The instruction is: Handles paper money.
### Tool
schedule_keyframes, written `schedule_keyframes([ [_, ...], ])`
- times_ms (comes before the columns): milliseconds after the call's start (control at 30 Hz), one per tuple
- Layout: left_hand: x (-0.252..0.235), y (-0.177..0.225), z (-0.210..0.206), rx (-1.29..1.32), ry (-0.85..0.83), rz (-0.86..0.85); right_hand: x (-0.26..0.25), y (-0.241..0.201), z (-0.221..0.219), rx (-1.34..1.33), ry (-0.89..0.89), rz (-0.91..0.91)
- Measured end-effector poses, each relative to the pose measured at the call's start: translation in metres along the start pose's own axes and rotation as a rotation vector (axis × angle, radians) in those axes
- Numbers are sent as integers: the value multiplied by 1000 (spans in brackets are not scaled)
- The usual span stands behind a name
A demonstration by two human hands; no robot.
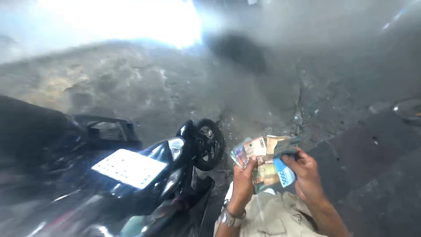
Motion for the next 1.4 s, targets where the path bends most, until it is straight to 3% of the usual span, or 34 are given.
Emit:
schedule_keyframes([
  [167, -61, 40, -3, -34, 67, -93, -53, -24, -61, 132, -85, 33],
  [333, -111, 61, -4, 23, 100, -53, -107, -35, -104, 58, 27, -69],
  [600, -196, 105, -17, -74, 214, -176, -169, -88, -145, -61, -202, -130],
  [867, -280, 137, -68, -115, 325, -273, -280, -132, -195, 68, -295, -99],
  [1067, -329, 148, -98, -107, 399, -246, -347, -166, -219, 59, -372, -189],
  [1267, -373, 167, -82, -157, 589, -290, -407, -188, -259, 73, -516, -318],
  [1400, -422, 188, -75, -113, 613, -342, -437, -199, -298, 80, -566, -338],
])
Point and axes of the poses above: each hand's wrist, its own x-axis away from the middle knuckle, its own z-axis out of the back of the hand, y = z × x, the point moved 5 cm from there along -x, towards the middle knuckle, and after that the axes turned 13 degrees about -z, right-handed, at the moved point
